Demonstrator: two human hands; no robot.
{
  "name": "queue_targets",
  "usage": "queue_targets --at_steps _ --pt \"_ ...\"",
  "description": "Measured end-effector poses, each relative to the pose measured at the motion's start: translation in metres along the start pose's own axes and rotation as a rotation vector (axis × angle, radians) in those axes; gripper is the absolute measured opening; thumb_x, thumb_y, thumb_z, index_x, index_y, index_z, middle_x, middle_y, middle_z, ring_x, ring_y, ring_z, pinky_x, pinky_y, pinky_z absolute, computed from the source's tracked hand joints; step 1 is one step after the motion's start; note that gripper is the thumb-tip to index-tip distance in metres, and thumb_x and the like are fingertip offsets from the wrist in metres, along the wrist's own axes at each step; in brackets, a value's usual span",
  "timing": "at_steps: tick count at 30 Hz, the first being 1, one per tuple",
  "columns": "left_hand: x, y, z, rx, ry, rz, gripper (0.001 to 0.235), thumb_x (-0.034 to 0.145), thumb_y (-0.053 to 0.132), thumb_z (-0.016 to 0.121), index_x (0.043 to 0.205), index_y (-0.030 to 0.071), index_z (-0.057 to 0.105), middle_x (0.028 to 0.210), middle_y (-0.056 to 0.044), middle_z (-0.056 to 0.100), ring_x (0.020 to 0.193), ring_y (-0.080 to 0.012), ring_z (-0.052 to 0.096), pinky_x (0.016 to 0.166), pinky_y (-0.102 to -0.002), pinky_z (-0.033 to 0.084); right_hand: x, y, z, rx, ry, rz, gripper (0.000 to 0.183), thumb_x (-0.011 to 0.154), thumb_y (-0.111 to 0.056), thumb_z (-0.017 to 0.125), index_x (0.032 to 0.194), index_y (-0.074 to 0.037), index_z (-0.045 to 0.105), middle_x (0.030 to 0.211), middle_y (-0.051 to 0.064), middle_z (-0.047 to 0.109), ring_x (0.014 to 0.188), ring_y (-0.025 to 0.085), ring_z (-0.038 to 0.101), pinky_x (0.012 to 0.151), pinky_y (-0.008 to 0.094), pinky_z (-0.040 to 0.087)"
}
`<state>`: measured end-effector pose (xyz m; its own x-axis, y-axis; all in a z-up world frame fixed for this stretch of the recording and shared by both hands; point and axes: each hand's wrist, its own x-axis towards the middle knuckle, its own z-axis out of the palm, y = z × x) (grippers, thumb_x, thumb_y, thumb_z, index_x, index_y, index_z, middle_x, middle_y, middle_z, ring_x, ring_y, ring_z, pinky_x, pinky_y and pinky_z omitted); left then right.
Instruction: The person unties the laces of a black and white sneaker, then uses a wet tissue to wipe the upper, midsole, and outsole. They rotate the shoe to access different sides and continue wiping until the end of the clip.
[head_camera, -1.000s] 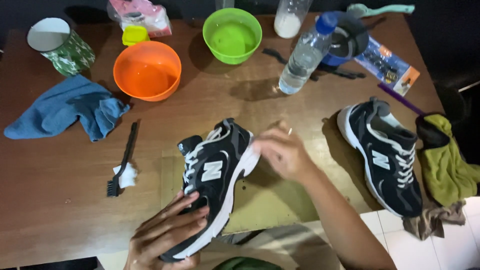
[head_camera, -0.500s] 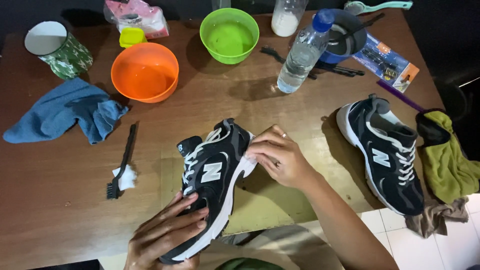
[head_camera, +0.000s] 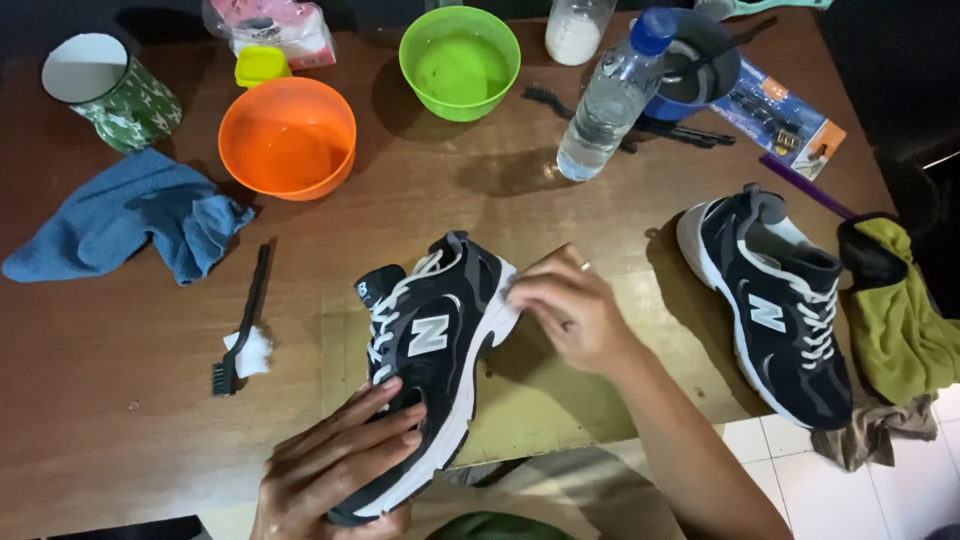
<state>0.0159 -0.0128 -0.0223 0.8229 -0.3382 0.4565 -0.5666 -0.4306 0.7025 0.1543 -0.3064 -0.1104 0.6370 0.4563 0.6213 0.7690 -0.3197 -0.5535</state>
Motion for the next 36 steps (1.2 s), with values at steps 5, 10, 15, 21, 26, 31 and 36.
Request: queue_targets --at_steps 5,10,15,21,26,31,36 --pt "0.007 -0.001 -0.002 -0.025 0.001 -0.009 0.040 0.084 0.018 0.079 0.122 0.007 0.069 0.130 -0.014 0.073 0.132 -0.0358 0.068 0.112 -0.045 0.059 0.003 0.016 0.005 -0.033 0.014 0.004 0.041 0.081 0.026 0.066 0.101 -0.010 0.069 0.089 0.000 0.073 0.085 0.017 0.063 0.079 0.027 0.045" --pt "0.001 -0.003 0.006 -0.014 -0.014 -0.009 0.049 0.079 0.018 0.085 0.124 0.006 0.068 0.132 -0.015 0.071 0.133 -0.0360 0.066 0.113 -0.047 0.058 0.002 0.009 0.002 0.005 0.023 0.029 0.031 0.086 0.017 0.077 0.105 -0.007 0.071 0.096 0.004 0.075 0.086 0.018 0.067 0.083 0.032 0.045" --pt "0.004 0.014 0.012 0.028 -0.032 0.092 0.046 0.083 0.011 0.082 0.126 0.006 0.068 0.133 -0.010 0.071 0.133 -0.0322 0.065 0.114 -0.045 0.056 -0.020 0.022 -0.001 0.024 0.013 0.039 0.030 0.090 0.013 0.073 0.104 -0.013 0.071 0.093 -0.001 0.074 0.088 0.016 0.067 0.091 0.033 0.047" --pt "-0.006 0.018 0.021 0.032 -0.020 0.113 0.047 0.080 0.012 0.085 0.124 0.006 0.070 0.135 -0.009 0.070 0.134 -0.0317 0.062 0.115 -0.046 0.051 -0.017 0.001 -0.005 -0.026 0.032 0.106 0.014 0.092 0.002 0.076 0.100 -0.010 0.072 0.094 0.004 0.075 0.086 0.018 0.066 0.088 0.033 0.045" --pt "-0.008 0.018 0.024 0.028 -0.027 0.097 0.047 0.079 0.013 0.084 0.123 0.006 0.070 0.134 -0.009 0.071 0.134 -0.0308 0.062 0.116 -0.049 0.048 -0.016 0.012 -0.002 -0.001 0.086 0.050 0.011 0.094 0.000 0.073 0.100 -0.009 0.071 0.094 0.005 0.075 0.090 0.021 0.068 0.094 0.039 0.041" --pt "-0.006 0.024 0.022 -0.006 -0.009 0.052 0.045 0.074 0.006 0.081 0.119 0.009 0.073 0.131 -0.003 0.072 0.137 -0.0261 0.059 0.115 -0.043 0.049 -0.014 -0.006 -0.002 -0.026 0.083 0.089 0.014 0.092 0.003 0.072 0.099 -0.009 0.073 0.094 0.004 0.075 0.088 0.018 0.066 0.090 0.036 0.042" --pt "-0.004 0.035 0.024 0.023 -0.048 0.020 0.047 0.073 0.006 0.080 0.119 0.012 0.074 0.131 0.000 0.073 0.139 -0.0225 0.056 0.116 -0.043 0.046 -0.014 -0.024 -0.007 -0.002 0.060 0.097 0.008 0.095 -0.002 0.071 0.098 -0.008 0.073 0.093 0.004 0.074 0.087 0.019 0.063 0.091 0.036 0.040"
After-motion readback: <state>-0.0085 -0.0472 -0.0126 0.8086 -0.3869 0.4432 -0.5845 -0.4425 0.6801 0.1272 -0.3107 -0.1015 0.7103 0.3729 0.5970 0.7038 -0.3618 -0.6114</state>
